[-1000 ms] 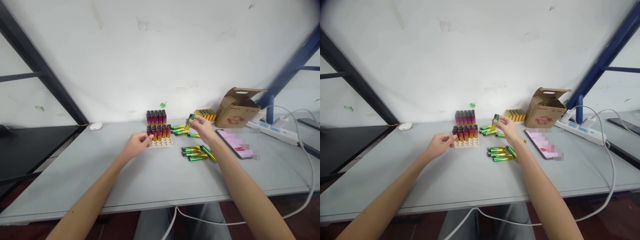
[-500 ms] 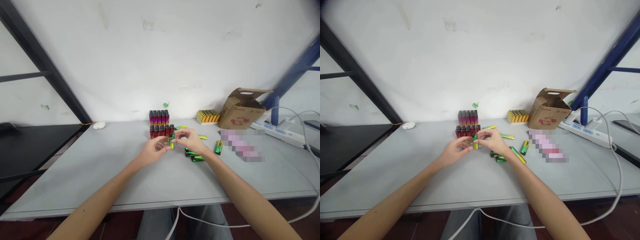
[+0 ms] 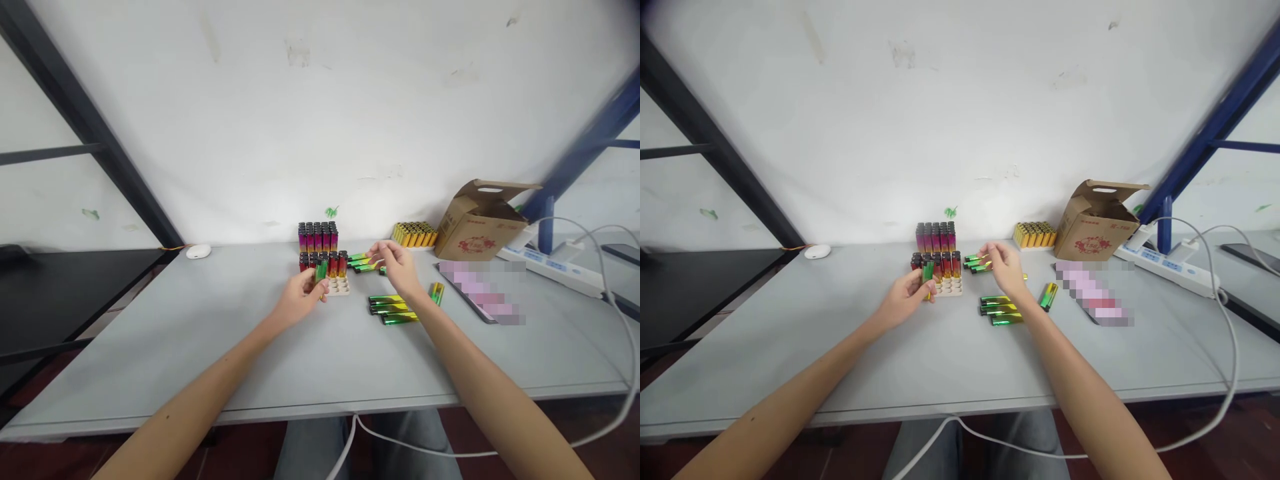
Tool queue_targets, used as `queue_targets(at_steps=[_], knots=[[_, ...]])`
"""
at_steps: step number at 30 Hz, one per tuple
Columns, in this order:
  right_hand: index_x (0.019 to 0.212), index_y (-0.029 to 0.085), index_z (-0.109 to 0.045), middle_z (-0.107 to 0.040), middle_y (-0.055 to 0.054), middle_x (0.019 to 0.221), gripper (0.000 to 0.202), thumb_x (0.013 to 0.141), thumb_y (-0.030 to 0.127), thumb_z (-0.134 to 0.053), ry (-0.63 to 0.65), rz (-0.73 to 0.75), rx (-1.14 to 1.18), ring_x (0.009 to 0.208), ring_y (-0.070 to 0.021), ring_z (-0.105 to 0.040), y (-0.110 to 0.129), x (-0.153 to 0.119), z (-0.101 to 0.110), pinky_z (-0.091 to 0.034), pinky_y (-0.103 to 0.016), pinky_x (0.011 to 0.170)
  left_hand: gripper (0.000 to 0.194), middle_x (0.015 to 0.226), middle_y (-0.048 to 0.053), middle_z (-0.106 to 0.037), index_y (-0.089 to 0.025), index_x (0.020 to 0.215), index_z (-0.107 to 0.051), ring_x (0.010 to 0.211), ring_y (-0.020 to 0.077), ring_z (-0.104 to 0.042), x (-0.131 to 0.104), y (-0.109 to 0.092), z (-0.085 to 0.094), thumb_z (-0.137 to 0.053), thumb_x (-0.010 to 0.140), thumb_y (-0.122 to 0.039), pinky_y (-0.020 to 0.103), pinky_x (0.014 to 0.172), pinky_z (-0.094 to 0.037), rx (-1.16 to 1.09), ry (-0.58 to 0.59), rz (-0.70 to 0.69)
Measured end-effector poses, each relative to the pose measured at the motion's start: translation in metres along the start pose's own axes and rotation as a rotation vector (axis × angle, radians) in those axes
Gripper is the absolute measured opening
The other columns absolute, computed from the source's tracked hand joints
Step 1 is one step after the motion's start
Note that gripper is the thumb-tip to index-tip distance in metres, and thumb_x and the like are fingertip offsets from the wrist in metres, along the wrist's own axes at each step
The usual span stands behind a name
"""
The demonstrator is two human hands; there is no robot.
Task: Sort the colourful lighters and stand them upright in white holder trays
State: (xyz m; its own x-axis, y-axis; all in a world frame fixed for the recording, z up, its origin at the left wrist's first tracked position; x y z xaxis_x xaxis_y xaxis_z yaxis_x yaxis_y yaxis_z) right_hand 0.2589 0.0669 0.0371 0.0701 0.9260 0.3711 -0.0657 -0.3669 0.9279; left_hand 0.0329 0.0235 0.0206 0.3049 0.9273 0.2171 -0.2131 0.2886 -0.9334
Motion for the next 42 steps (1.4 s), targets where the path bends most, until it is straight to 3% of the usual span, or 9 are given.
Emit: queue_targets(at_steps=[6,12,18,26,33,42], knots=[[0.072,0.019,-0.057,-0.066,-0.002,0.071,0.033,0.077,0.052,-0.06,-0.1,-0.193,0.059,0.057,-0.0125,-0.06,-0.023,0.007,0.011,-0.043,-0.023,0.051,0.018,0.079,0.001,-0.06,-0.019,0.091,-0.046,0.058,0.0116,-0.059,-0.003,-0.008,-0.004,-0.051,0.092,-0.036,0.028,0.061,-0.046,-0.188,0.098,0.032],[0.071,0.019,-0.057,-0.065,-0.001,0.07,0.029,0.078,0.048,-0.057,-0.08,-0.199,0.017,0.057,-0.0116,-0.059,-0.026,0.008,0.011,-0.043,-0.023,0.052,0.022,0.066,-0.002,-0.05,-0.018,0.092,-0.051,0.058,0.0113,-0.048,0.003,-0.007,0.005,-0.048,0.092,-0.04,0.025,0.056,-0.04,-0.514,0.036,0.009],[0.072,0.019,-0.059,-0.065,-0.001,0.07,0.03,0.076,0.048,-0.058,-0.086,-0.204,0.024,0.055,-0.0115,-0.058,-0.027,0.01,0.013,-0.042,-0.023,0.051,0.039,0.072,0.003,-0.053,-0.015,0.089,-0.058,0.064,0.0146,-0.053,0.004,-0.01,0.012,-0.036,0.095,-0.047,0.027,0.06,-0.044,-0.748,0.031,0.137],[0.074,0.018,-0.061,-0.065,-0.002,0.071,0.029,0.078,0.047,-0.057,-0.062,-0.189,0.003,0.056,-0.0108,-0.058,-0.027,0.009,0.011,-0.042,-0.023,0.051,0.045,0.077,0.008,-0.056,-0.013,0.086,-0.062,0.065,0.0157,-0.052,0.005,-0.006,0.011,-0.034,0.095,-0.047,0.027,0.059,-0.043,-0.843,0.051,0.248],[0.074,0.018,-0.062,-0.066,-0.002,0.071,0.032,0.077,0.049,-0.058,-0.055,-0.198,-0.023,0.056,-0.0111,-0.058,-0.025,0.008,0.009,-0.044,-0.023,0.052,0.042,0.064,0.001,-0.04,-0.014,0.079,-0.059,0.058,0.0146,-0.046,0.006,-0.003,0.012,-0.039,0.092,-0.049,0.028,0.057,-0.042,-0.898,0.018,0.306],[0.075,0.019,-0.063,-0.066,-0.002,0.072,0.029,0.078,0.048,-0.057,-0.024,-0.185,-0.04,0.057,-0.0118,-0.059,-0.029,0.008,0.007,-0.044,-0.023,0.053,0.035,0.07,0.001,-0.04,-0.017,0.07,-0.047,0.06,0.0132,-0.043,0.003,-0.004,0.002,-0.033,0.093,-0.04,0.024,0.054,-0.039,-0.785,0.123,0.352]])
Point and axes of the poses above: each hand's wrist, its own x-axis towards the middle knuckle, its own z-axis out of the back of the hand, y = z × x, the point moved 5 cm from there along x, towards the middle knuckle
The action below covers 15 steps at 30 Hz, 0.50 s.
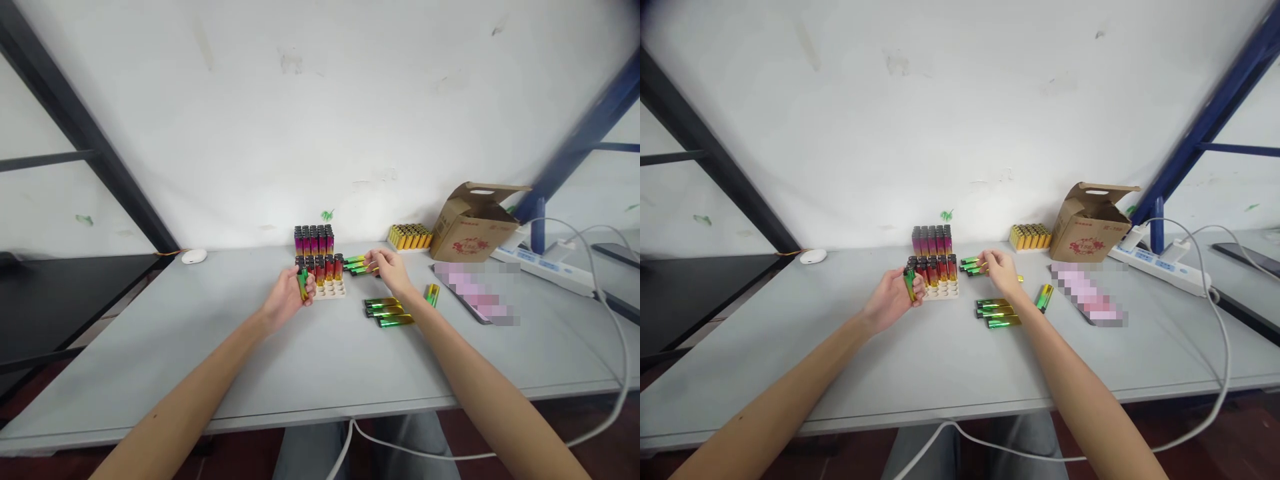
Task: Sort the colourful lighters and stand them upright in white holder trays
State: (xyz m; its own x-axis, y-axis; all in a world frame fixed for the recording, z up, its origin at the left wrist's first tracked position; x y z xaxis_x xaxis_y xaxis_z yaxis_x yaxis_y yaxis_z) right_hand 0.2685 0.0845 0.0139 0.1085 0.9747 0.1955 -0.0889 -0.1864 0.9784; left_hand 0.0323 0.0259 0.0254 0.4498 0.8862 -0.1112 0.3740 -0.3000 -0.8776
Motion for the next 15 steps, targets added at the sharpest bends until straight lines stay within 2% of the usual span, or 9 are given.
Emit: queue_targets(at_steps=[9,15], knots=[[0.075,0.019,-0.063,-0.067,-0.002,0.072,0.029,0.079,0.048,-0.057,0.006,0.01,-0.021,0.057,-0.0123,-0.059,-0.0006,-0.0008,-0.0014,-0.044,-0.024,0.054,0.028,0.069,0.0,-0.036,-0.018,0.071,-0.043,0.06,0.0128,-0.04,0.0007,0.0046,-0.0006,-0.027,0.092,-0.028,0.023,0.052,-0.036,0.053,-0.078,-0.028],[0.075,0.019,-0.063,-0.067,-0.002,0.071,0.028,0.078,0.047,-0.057,0.003,0.002,-0.006,0.057,-0.0125,-0.058,0.0009,-0.0015,-0.0021,-0.044,-0.024,0.053,0.024,0.068,-0.001,-0.035,-0.019,0.073,-0.042,0.058,0.0122,-0.038,0.0035,0.0093,0.0022,-0.029,0.091,-0.027,0.021,0.049,-0.033,0.042,-0.1,-0.018]])
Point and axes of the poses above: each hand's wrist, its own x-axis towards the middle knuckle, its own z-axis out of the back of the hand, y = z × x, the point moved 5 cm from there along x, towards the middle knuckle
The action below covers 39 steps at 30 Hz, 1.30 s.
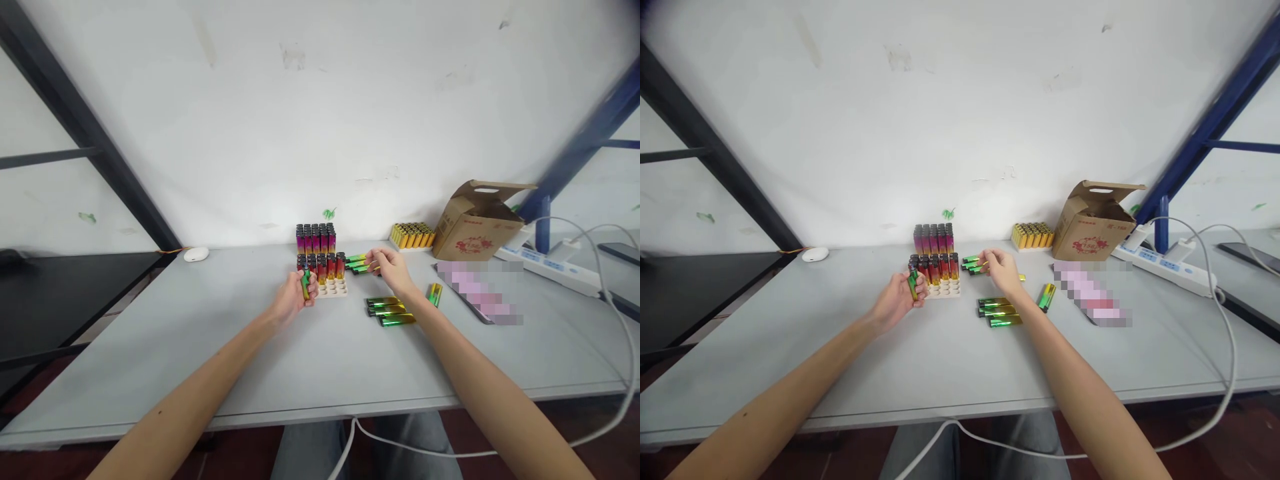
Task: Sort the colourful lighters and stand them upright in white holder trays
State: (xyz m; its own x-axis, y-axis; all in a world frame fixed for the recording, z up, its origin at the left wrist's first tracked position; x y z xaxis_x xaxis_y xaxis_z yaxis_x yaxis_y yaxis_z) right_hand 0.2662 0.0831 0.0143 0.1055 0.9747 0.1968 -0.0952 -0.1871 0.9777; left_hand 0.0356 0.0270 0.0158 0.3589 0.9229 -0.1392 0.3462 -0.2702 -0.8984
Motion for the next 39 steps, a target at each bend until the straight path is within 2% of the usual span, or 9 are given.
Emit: queue_targets(at_steps=[13,21,28,32,35,39], knots=[[0.073,0.019,-0.063,-0.066,-0.002,0.07,0.029,0.075,0.047,-0.06,-0.012,-0.038,0.077,0.056,-0.011,-0.058,0.003,-0.001,0.001,-0.043,-0.023,0.051,0.028,0.068,-0.001,-0.035,-0.019,0.073,-0.042,0.058,0.0126,-0.039,-0.002,0.001,-0.003,-0.028,0.092,-0.034,0.022,0.049,-0.033,-0.026,0.071,0.014],[0.075,0.019,-0.063,-0.066,-0.002,0.072,0.025,0.071,0.044,-0.062,-0.044,-0.125,0.227,0.056,-0.011,-0.058,0.003,-0.001,0.004,-0.044,-0.023,0.051,0.029,0.068,0.0,-0.036,-0.019,0.071,-0.042,0.058,0.0134,-0.038,-0.006,0.001,-0.007,-0.03,0.09,-0.036,0.024,0.05,-0.033,0.014,0.103,0.029],[0.075,0.019,-0.063,-0.066,-0.001,0.071,0.024,0.071,0.042,-0.063,-0.055,-0.153,0.257,0.056,-0.0105,-0.057,0.001,-0.001,0.005,-0.042,-0.022,0.051,0.031,0.067,0.0,-0.037,-0.018,0.072,-0.043,0.057,0.0126,-0.038,-0.007,0.002,-0.01,-0.03,0.091,-0.039,0.023,0.052,-0.033,0.041,0.141,0.033],[0.075,0.019,-0.063,-0.065,-0.001,0.071,0.023,0.071,0.041,-0.063,-0.054,-0.153,0.269,0.056,-0.0105,-0.057,0.002,-0.001,0.005,-0.042,-0.022,0.051,0.032,0.072,0.002,-0.044,-0.018,0.081,-0.048,0.063,0.0148,-0.045,-0.007,0.001,-0.009,-0.035,0.089,-0.046,0.026,0.054,-0.038,-0.02,0.201,0.02],[0.076,0.019,-0.063,-0.065,-0.001,0.071,0.022,0.07,0.04,-0.063,-0.058,-0.161,0.283,0.056,-0.0104,-0.057,0.002,-0.001,0.005,-0.041,-0.022,0.051,0.025,0.077,0.005,-0.052,-0.018,0.086,-0.05,0.068,0.0172,-0.051,-0.007,0.0,-0.009,-0.037,0.087,-0.039,0.029,0.058,-0.042,-0.085,0.246,-0.001],[0.076,0.019,-0.063,-0.064,-0.001,0.071,0.024,0.071,0.042,-0.063,-0.05,-0.156,0.296,0.057,-0.0105,-0.056,0.002,-0.001,0.004,-0.041,-0.022,0.051,0.021,0.085,0.007,-0.061,-0.017,0.093,-0.052,0.072,0.0179,-0.058,-0.006,-0.003,-0.008,-0.038,0.091,-0.033,0.031,0.062,-0.046,-0.069,0.174,-0.078]])
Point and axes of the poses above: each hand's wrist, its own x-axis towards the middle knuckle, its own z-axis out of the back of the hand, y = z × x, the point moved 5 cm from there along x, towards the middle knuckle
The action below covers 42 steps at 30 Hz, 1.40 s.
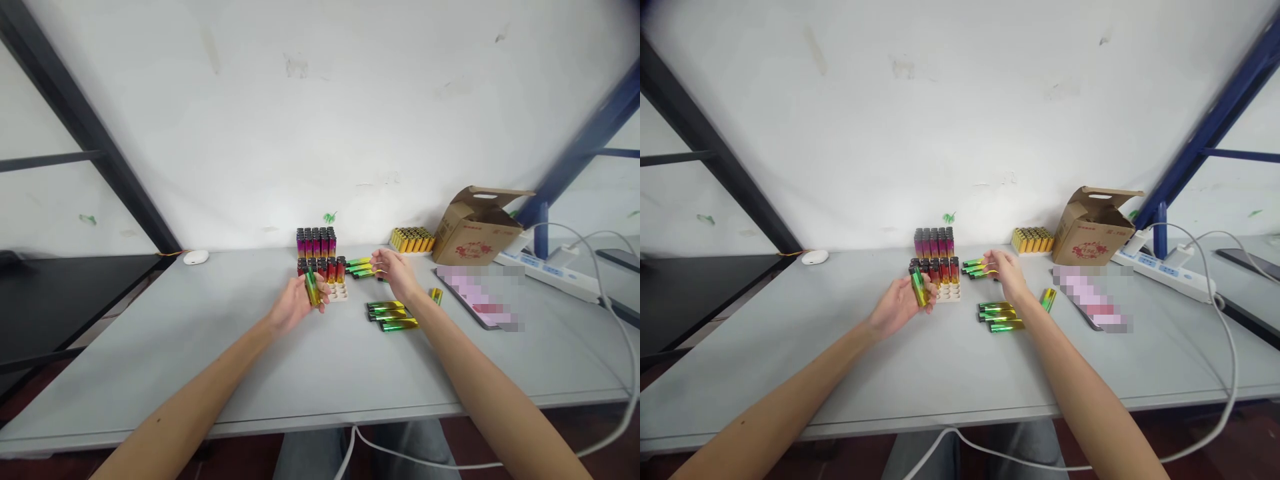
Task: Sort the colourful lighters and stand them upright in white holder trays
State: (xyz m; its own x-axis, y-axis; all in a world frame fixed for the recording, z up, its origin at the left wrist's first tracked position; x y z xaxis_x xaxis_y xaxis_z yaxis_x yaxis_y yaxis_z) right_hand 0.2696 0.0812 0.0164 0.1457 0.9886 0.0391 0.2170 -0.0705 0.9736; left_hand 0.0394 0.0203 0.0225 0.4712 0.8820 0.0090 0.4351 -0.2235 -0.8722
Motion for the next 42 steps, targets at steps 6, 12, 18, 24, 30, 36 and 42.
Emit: queue_targets(at_steps=[6,12,18,24,30,36,42], knots=[[0.077,0.019,-0.064,-0.065,-0.002,0.073,0.034,0.076,0.053,-0.061,0.113,0.063,0.012,0.06,-0.0118,-0.056,0.006,-0.012,-0.016,-0.042,-0.023,0.053,0.023,0.099,0.011,-0.069,-0.016,0.097,-0.054,0.085,0.0191,-0.067,0.0,-0.003,0.0,-0.055,0.091,-0.039,0.035,0.075,-0.053,0.166,-0.077,-0.068],[0.079,0.02,-0.067,-0.066,-0.004,0.084,0.038,0.086,0.055,-0.052,0.304,0.224,-0.159,0.076,-0.0161,-0.057,0.012,-0.039,-0.043,-0.045,-0.027,0.063,0.035,0.101,0.013,-0.071,-0.013,0.092,-0.062,0.088,0.0218,-0.07,0.002,0.006,0.005,-0.066,0.083,-0.047,0.039,0.078,-0.058,0.377,-0.06,0.013],[0.079,0.02,-0.067,-0.067,-0.004,0.087,0.024,0.086,0.042,-0.06,0.393,0.452,-0.437,0.081,-0.0166,-0.058,0.018,-0.06,-0.065,-0.045,-0.029,0.069,0.037,0.085,0.009,-0.073,-0.012,0.09,-0.065,0.072,0.0182,-0.07,0.001,0.009,0.006,-0.07,0.078,-0.047,0.034,0.069,-0.059,0.483,-0.086,0.011],[0.082,0.019,-0.066,-0.066,-0.004,0.089,0.017,0.08,0.036,-0.066,0.412,0.423,-0.448,0.081,-0.0158,-0.06,0.011,-0.063,-0.072,-0.047,-0.028,0.07,0.039,0.082,0.007,-0.072,-0.013,0.086,-0.066,0.07,0.017,-0.07,0.003,0.013,0.007,-0.073,0.075,-0.049,0.032,0.07,-0.058,0.532,-0.078,-0.046],[0.081,0.018,-0.065,-0.064,-0.003,0.084,0.019,0.077,0.036,-0.069,0.414,0.369,-0.413,0.076,-0.0153,-0.059,0.004,-0.06,-0.073,-0.049,-0.028,0.066,0.038,0.086,0.007,-0.072,-0.014,0.089,-0.065,0.079,0.0198,-0.071,0.004,0.016,0.008,-0.069,0.078,-0.05,0.034,0.076,-0.057,0.621,-0.054,-0.049],[0.086,0.019,-0.07,-0.07,-0.005,0.089,0.024,0.075,0.04,-0.071,0.25,0.405,-0.376,0.08,-0.0182,-0.062,0.009,-0.045,-0.055,-0.05,-0.031,0.07,0.044,0.1,0.011,-0.072,-0.016,0.109,-0.059,0.094,0.0219,-0.07,0.006,0.015,0.016,-0.062,0.084,-0.051,0.04,0.088,-0.055,0.694,-0.013,0.036],[0.092,0.018,-0.071,-0.073,-0.008,0.093,0.027,0.078,0.04,-0.068,0.132,0.437,-0.391,0.077,-0.0192,-0.066,-0.001,-0.038,-0.048,-0.052,-0.033,0.071,0.034,0.086,0.008,-0.072,-0.016,0.094,-0.062,0.082,0.0196,-0.071,0.006,0.008,0.021,-0.056,0.087,-0.049,0.037,0.081,-0.057,0.811,-0.055,-0.006]])
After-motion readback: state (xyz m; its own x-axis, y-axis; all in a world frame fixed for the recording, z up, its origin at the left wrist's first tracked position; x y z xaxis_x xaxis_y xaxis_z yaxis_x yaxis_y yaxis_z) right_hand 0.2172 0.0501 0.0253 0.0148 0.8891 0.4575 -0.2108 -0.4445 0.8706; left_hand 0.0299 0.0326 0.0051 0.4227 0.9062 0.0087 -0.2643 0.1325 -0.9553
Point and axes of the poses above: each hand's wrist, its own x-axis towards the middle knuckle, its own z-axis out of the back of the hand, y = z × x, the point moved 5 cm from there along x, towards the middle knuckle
